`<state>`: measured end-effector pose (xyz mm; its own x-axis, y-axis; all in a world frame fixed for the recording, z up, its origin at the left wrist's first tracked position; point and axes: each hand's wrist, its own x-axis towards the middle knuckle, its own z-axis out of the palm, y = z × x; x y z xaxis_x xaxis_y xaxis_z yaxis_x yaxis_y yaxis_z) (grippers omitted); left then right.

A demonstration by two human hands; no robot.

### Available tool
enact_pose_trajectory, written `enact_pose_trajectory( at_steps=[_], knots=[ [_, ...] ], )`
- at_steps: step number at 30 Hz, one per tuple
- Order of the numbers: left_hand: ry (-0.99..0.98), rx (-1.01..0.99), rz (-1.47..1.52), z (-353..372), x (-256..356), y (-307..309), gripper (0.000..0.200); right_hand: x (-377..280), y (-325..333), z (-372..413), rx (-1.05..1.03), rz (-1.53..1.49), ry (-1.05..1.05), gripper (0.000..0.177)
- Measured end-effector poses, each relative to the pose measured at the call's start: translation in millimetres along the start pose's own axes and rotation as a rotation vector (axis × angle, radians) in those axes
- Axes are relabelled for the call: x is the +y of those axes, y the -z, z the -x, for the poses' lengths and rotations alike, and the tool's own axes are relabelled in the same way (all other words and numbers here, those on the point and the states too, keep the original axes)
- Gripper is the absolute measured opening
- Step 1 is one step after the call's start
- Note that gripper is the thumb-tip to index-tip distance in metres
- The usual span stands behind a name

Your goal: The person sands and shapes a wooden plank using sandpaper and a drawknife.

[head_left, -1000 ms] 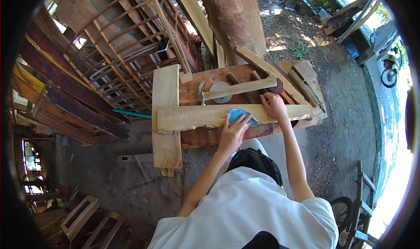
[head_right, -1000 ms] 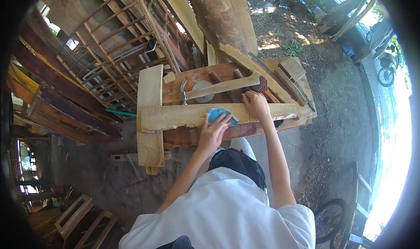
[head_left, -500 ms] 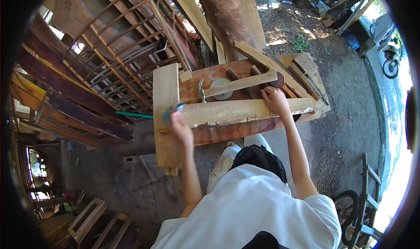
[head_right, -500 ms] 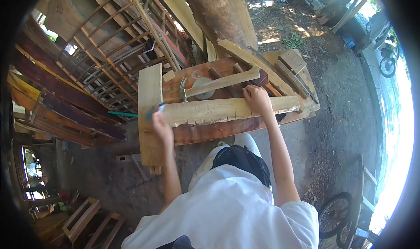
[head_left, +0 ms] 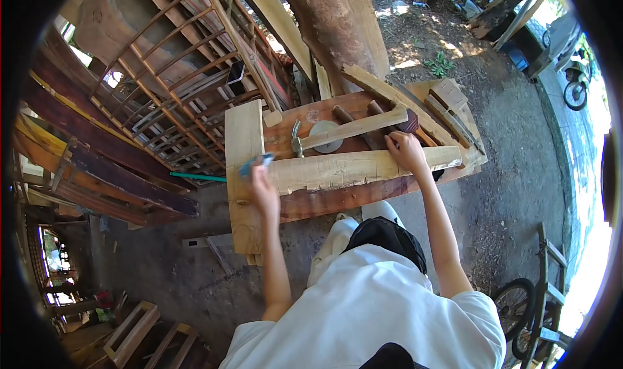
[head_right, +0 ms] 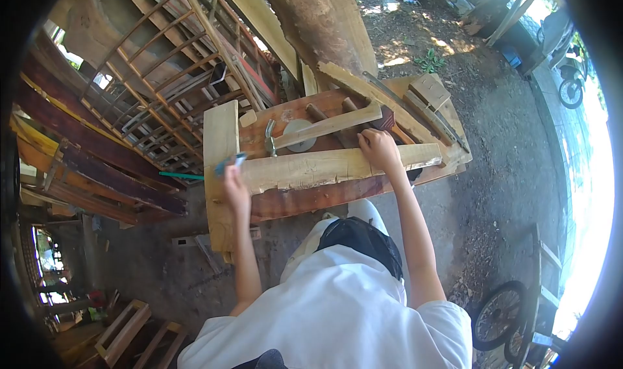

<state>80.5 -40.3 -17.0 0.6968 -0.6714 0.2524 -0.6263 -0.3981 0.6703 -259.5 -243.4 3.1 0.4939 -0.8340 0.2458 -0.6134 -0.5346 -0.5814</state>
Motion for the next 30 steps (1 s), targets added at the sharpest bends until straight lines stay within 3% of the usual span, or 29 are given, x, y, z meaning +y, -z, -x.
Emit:
enact_pose_trajectory(
  at_steps=[1, 3, 4, 6, 7, 9, 11, 13, 16, 18, 20, 21, 22, 23, 25, 27, 28, 29, 30],
  knots=[
    [-0.110, 0.180, -0.128, -10, -13, 9, 0.015, 0, -1, 0, 0.006, -0.005, 0.006, 0.025],
    [-0.341, 0.334, -0.096, -28, -31, 15, 0.012, -1, 0, 0, 0.004, -0.003, 0.007, 0.024],
    [-0.340, 0.335, -0.100, -26, -20, 14, 0.012, -2, 0, 0, 0.002, 0.001, 0.009, 0.023],
    [0.032, 0.108, 0.049, -4, 10, -5, 0.014, -2, -1, -1, 0.012, -0.002, 0.015, 0.024],
    [-0.027, 0.070, 0.098, 6, 9, -30, 0.014, -2, -2, -1, 0.023, -0.005, 0.019, 0.025],
    [-0.121, -0.140, 0.213, 34, 68, -46, 0.019, 1, -3, -2, 0.014, 0.001, 0.048, 0.025],
    [-0.411, -0.190, 0.125, 56, 119, -58, 0.024, -1, -2, -4, -0.046, 0.006, -0.024, 0.024],
    [-0.624, -0.231, 0.156, 79, 132, -78, 0.025, -3, -4, -4, -0.030, 0.005, -0.009, 0.024],
    [-0.570, -0.229, 0.168, 73, 120, -62, 0.023, -4, 0, -3, -0.021, -0.001, -0.033, 0.024],
    [-0.345, -0.206, 0.169, 62, 94, -36, 0.025, -3, -1, -2, -0.030, 0.029, -0.011, 0.025],
    [-0.335, 0.001, 0.146, 38, 32, -23, 0.018, 0, -2, -1, -0.025, 0.034, -0.028, 0.026],
    [0.042, -0.094, 0.115, 32, 41, 12, 0.015, 1, -3, -1, -0.033, 0.034, -0.023, 0.026],
    [-0.085, 0.095, 0.018, 21, -3, 13, 0.019, 1, -3, -1, -0.042, 0.030, -0.040, 0.027],
    [-0.224, 0.258, -0.239, 11, -10, 26, 0.018, 2, -3, 0, -0.040, 0.030, -0.049, 0.027],
    [-0.049, 0.221, -0.022, 2, -25, 28, 0.016, 1, -4, -1, -0.047, 0.030, -0.044, 0.027],
    [0.047, 0.191, -0.084, 8, -23, 12, 0.015, 0, -4, -1, -0.046, 0.036, -0.043, 0.027],
    [0.095, 0.061, 0.138, 15, 0, 4, 0.019, -1, -3, -2, -0.042, 0.044, -0.042, 0.027],
    [0.031, 0.032, -0.004, 23, 28, -3, 0.025, 0, -3, -2, -0.051, 0.041, -0.032, 0.027],
    [-0.071, -0.047, 0.208, 31, 34, -25, 0.031, 1, -3, -2, -0.049, 0.043, -0.034, 0.027]
  ],
)
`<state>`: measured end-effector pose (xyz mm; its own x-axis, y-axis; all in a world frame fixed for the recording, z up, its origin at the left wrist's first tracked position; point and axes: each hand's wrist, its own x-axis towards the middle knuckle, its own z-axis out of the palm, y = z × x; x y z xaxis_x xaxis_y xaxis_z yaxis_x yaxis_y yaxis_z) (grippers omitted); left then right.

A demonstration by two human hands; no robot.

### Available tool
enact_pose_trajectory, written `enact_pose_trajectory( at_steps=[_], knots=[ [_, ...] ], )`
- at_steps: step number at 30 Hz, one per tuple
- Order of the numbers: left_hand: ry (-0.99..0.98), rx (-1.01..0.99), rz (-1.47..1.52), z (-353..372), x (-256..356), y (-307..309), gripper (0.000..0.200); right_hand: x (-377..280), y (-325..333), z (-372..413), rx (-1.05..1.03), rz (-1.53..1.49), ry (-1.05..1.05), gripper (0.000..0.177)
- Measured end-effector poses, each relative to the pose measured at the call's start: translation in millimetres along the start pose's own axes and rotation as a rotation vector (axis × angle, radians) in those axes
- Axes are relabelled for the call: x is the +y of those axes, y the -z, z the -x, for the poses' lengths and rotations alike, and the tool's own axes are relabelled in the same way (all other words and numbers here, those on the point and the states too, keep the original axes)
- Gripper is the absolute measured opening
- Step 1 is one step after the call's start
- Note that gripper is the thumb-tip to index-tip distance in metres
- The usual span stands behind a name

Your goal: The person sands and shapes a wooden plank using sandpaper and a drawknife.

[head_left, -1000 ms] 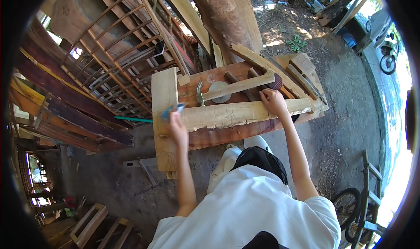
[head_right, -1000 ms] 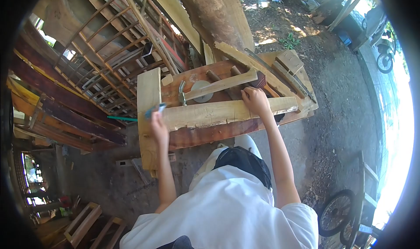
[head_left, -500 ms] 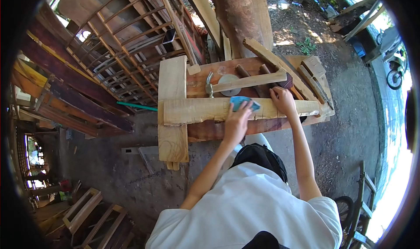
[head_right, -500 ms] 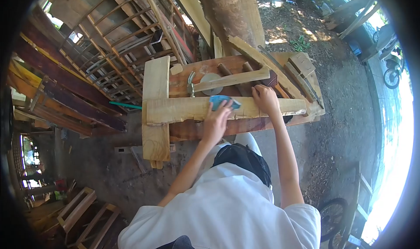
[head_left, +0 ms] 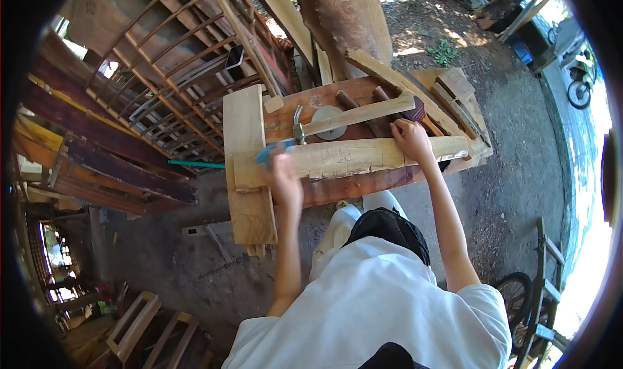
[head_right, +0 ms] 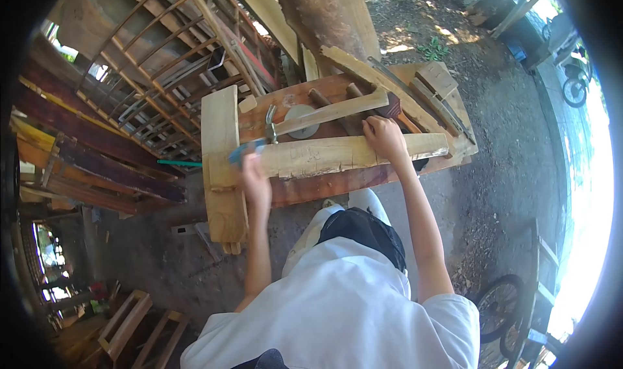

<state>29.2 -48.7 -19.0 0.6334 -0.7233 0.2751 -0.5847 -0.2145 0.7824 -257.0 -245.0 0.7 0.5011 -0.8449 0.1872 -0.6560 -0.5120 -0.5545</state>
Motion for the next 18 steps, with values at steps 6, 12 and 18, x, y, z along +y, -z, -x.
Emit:
enact_pose_trajectory(
  at_steps=[6, 12, 18],
  knots=[
    [-0.502, -0.302, 0.018, 42, 85, -62, 0.014, -5, 2, -1, 0.016, -0.048, 0.011, 0.023],
    [-0.089, 0.056, 0.050, 3, -4, 3, 0.014, 0, 0, 0, 0.027, -0.029, 0.023, 0.025],
    [0.245, 0.188, -0.291, -28, -14, 58, 0.010, -1, 1, 1, 0.021, -0.035, 0.024, 0.026]
  ],
)
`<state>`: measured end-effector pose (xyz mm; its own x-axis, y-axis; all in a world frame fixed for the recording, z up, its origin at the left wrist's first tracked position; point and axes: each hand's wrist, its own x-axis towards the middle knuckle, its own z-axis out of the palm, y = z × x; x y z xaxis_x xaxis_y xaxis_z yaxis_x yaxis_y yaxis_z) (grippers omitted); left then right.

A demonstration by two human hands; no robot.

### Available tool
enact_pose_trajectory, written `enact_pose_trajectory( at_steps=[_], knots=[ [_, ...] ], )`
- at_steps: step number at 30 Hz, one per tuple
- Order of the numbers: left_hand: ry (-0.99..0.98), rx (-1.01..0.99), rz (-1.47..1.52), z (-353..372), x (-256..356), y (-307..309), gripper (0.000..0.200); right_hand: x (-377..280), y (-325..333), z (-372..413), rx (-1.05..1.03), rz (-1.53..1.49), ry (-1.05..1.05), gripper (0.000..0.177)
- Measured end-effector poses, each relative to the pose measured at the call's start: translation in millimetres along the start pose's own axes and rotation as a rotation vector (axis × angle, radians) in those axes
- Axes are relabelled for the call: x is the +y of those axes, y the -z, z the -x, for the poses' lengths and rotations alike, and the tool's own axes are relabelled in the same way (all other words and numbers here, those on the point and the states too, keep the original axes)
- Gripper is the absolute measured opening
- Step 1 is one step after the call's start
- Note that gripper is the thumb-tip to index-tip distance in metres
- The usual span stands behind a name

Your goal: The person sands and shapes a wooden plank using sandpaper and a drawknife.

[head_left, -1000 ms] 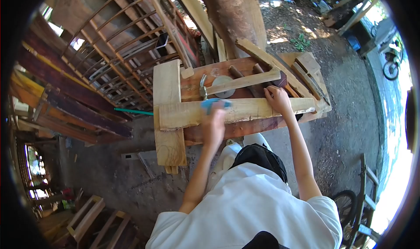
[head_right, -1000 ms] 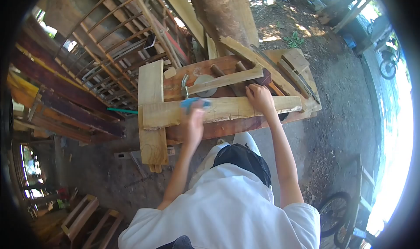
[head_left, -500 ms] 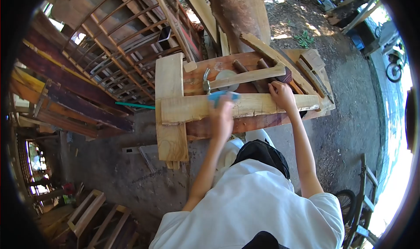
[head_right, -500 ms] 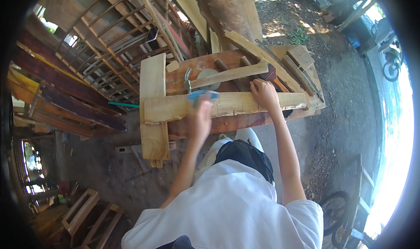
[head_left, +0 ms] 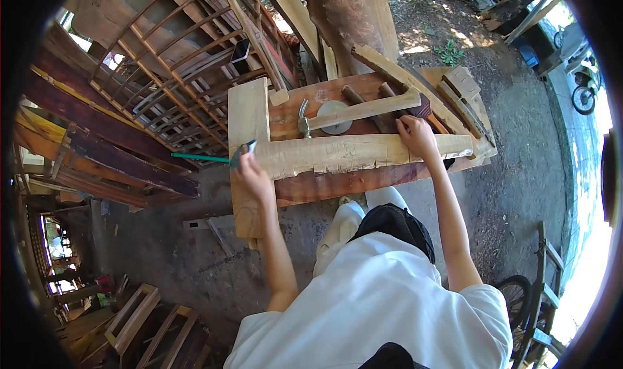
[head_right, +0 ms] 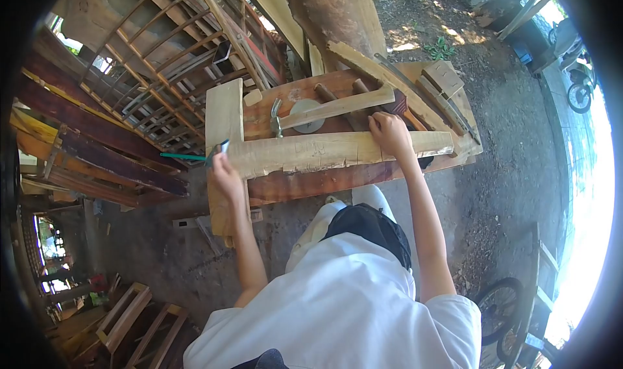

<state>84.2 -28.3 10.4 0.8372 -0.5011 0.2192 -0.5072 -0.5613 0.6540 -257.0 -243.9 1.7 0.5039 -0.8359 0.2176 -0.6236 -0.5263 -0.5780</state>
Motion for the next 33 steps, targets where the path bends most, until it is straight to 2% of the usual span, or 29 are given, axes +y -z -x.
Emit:
enact_pose_trajectory(
  at_steps=[1, 2, 3, 4, 5, 7, 8, 9, 11, 13, 14, 15, 16, 17, 19, 20, 22, 23, 25, 26, 27, 28, 29, 30, 31, 33],
  knots=[
    [-0.223, 0.091, -0.048, 5, 1, -15, 0.010, 0, 0, -1, -0.003, 0.008, -0.006, 0.026],
    [-0.203, 0.024, 0.057, 16, 4, -33, 0.011, 0, 0, -1, 0.006, 0.008, 0.000, 0.025],
    [-0.359, 0.124, 0.047, 30, 25, -44, 0.019, 0, 0, -2, 0.003, 0.008, 0.008, 0.025],
    [-0.296, 0.030, 0.118, 48, 60, -45, 0.027, -1, 0, -2, 0.007, 0.001, 0.008, 0.025],
    [-0.332, -0.155, 0.162, 60, 66, -60, 0.032, -1, 0, -2, 0.011, -0.007, 0.008, 0.025],
    [-0.597, -0.183, 0.172, 89, 108, -72, 0.036, 1, 0, -2, 0.005, -0.007, 0.019, 0.025],
    [-0.720, -0.236, 0.132, 103, 108, -90, 0.035, 1, -1, -2, 0.007, -0.008, 0.020, 0.024],
    [-0.729, -0.362, 0.193, 116, 113, -93, 0.030, -2, -1, -2, 0.004, -0.010, 0.026, 0.024],
    [-0.767, -0.427, 0.350, 125, 110, -94, 0.024, -3, 2, -1, 0.001, -0.021, -0.013, 0.024],
    [-0.732, -0.330, 0.254, 109, 99, -72, 0.020, -1, 2, -1, 0.007, -0.008, 0.001, 0.025],
    [-0.566, -0.379, 0.299, 99, 81, -63, 0.021, 1, 1, 0, 0.006, 0.002, 0.017, 0.025],
    [-0.433, -0.338, 0.213, 88, 61, -57, 0.015, 2, 1, 1, 0.015, 0.006, 0.003, 0.025],
    [-0.354, -0.277, 0.311, 71, 52, -41, 0.006, 3, 0, 1, 0.012, 0.000, 0.002, 0.025],
    [-0.386, -0.153, 0.322, 51, 17, -45, 0.005, 4, -1, 0, 0.007, -0.007, 0.002, 0.026],
    [-0.087, -0.089, 0.031, 29, 15, -1, 0.007, 6, -2, 1, 0.008, -0.010, 0.001, 0.027],
    [-0.089, -0.090, 0.026, 22, 4, 1, 0.007, 5, -2, 1, 0.017, -0.008, 0.002, 0.027],
    [-0.368, 0.122, -0.150, 11, -8, -1, 0.007, 3, -3, 0, 0.024, -0.012, 0.010, 0.026],
    [-0.366, 0.126, -0.154, 15, -11, -9, 0.007, 3, -3, 0, -0.002, -0.006, -0.009, 0.023],
    [-0.330, -0.013, 0.124, 39, 17, -28, 0.004, -2, -1, 1, -0.032, 0.002, -0.024, 0.019],
    [-0.303, -0.140, 0.245, 52, 23, -44, 0.005, -10, 0, 4, 0.065, -0.036, 0.124, 0.017],
    [-0.352, -0.146, 0.214, 71, 54, -46, 0.007, -19, 3, 8, 0.160, -0.075, 0.271, 0.020],
    [-0.457, -0.202, 0.172, 89, 73, -52, 0.011, -30, 8, 15, 0.026, -0.072, 0.311, 0.041],
    [-0.513, -0.387, 0.271, 101, 90, -53, 0.014, -50, 11, 19, -0.018, -0.104, 0.396, 0.055],
    [-0.686, -0.395, 0.243, 115, 97, -66, 0.025, -67, 12, 26, -0.111, -0.145, 0.436, 0.063],
    [-0.814, -0.511, 0.255, 125, 94, -75, 0.033, -80, 7, 32, -0.153, -0.249, 0.498, 0.068],
    [-0.782, -0.532, 0.387, 145, 98, -86, 0.038, -92, -9, 50, -0.245, -0.263, 0.510, 0.071]
  ],
)
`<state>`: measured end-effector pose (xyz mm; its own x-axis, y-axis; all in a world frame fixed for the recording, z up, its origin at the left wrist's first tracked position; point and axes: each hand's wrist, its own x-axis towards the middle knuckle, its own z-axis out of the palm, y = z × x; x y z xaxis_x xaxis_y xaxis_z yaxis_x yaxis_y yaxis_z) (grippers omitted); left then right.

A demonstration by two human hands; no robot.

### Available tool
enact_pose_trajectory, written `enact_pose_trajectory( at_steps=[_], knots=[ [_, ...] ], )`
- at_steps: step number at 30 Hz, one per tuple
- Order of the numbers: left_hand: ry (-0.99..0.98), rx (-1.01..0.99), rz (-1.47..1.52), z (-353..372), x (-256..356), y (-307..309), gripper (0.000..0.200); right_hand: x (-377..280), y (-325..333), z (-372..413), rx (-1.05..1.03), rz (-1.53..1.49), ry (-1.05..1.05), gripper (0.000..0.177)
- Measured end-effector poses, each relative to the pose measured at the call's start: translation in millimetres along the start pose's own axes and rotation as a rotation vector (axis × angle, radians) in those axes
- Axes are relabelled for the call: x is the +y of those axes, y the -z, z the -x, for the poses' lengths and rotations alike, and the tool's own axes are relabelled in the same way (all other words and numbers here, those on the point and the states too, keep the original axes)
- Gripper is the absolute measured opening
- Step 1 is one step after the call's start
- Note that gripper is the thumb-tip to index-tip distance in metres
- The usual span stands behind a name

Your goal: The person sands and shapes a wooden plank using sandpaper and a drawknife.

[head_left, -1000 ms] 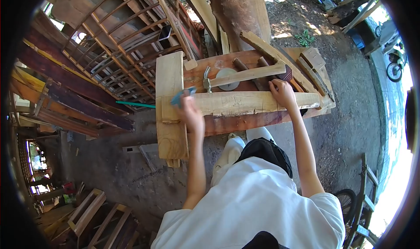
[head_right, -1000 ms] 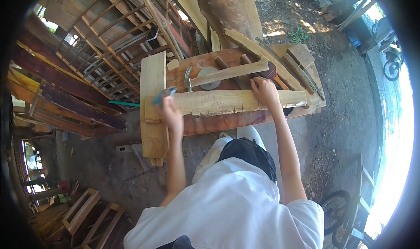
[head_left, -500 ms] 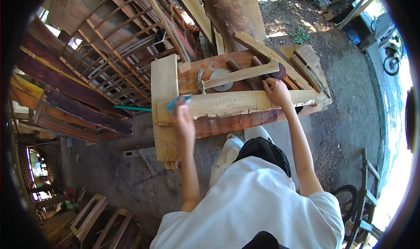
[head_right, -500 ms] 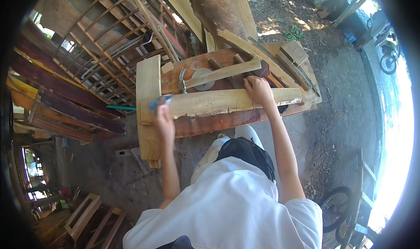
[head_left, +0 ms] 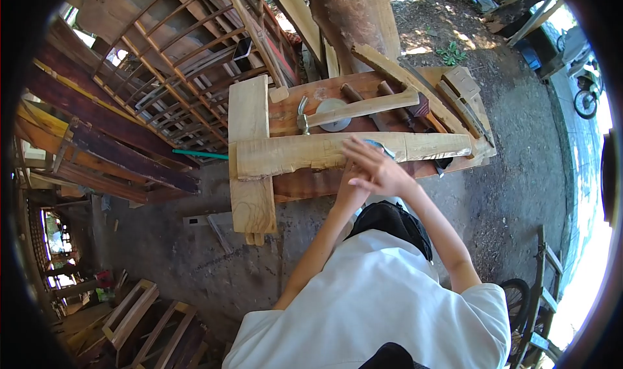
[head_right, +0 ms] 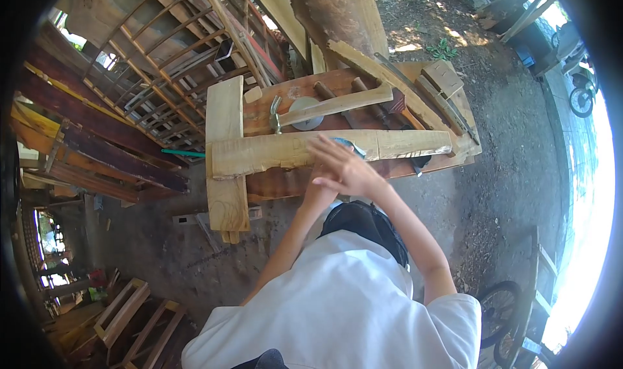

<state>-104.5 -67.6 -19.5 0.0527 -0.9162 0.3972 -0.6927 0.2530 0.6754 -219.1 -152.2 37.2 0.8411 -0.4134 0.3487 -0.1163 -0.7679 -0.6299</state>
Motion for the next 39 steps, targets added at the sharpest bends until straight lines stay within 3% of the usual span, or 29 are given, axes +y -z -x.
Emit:
enact_pose_trajectory(
  at_steps=[3, 6, 8, 11, 12, 14, 16, 18, 20, 22, 25, 28, 31, 36, 39],
  knots=[
    [0.023, -0.153, -0.019, 9, -10, 21, 0.034, 4, -5, 8, -0.053, 0.039, -0.072, 0.067],
    [0.040, -0.133, 0.127, 5, -6, 52, 0.028, 11, -1, 15, -0.078, 0.059, -0.010, 0.063],
    [0.075, 0.003, 0.135, 5, -10, 73, 0.019, 16, 3, 23, -0.062, 0.089, -0.008, 0.059],
    [0.324, 0.186, 0.243, 8, -38, 112, 0.023, 29, 15, 43, -0.072, 0.250, -0.073, 0.057],
    [0.322, 0.248, 0.071, 6, -49, 128, 0.025, 32, 23, 50, -0.074, 0.249, -0.074, 0.057],
    [0.339, 0.336, 0.035, 1, -67, 149, 0.027, 37, 39, 59, 0.110, 0.375, -0.279, 0.052],
    [0.354, 0.491, -0.206, 3, -90, 157, 0.029, 47, 42, 71, 0.219, 0.504, -0.407, 0.049],
    [0.381, 0.466, -0.257, 6, -101, 152, 0.035, 52, 29, 70, 0.262, 0.474, -0.426, 0.046],
    [0.351, 0.339, -0.695, 8, -110, 136, 0.040, 50, 4, 57, 0.418, 0.516, -0.556, 0.043],
    [0.371, 0.324, -0.691, 8, -116, 134, 0.043, 39, -16, 37, 0.470, 0.352, -0.500, 0.040],
    [0.395, 0.320, -0.690, 10, -116, 135, 0.042, 11, -50, 6, 0.338, 0.223, -0.317, 0.051],
    [0.393, 0.302, -0.707, 10, -116, 137, 0.042, -9, -63, -8, 0.172, 0.147, -0.135, 0.051],
    [0.396, 0.284, -0.679, 12, -115, 141, 0.041, 6, -42, 3, 0.160, 0.197, -0.137, 0.050],
    [0.378, 0.317, -0.676, 11, -115, 137, 0.039, 45, 17, 59, 0.289, 0.453, -0.384, 0.052],
    [0.367, 0.351, -0.698, 10, -117, 133, 0.038, 53, 20, 76, 0.348, 0.577, -0.509, 0.053]
  ],
)
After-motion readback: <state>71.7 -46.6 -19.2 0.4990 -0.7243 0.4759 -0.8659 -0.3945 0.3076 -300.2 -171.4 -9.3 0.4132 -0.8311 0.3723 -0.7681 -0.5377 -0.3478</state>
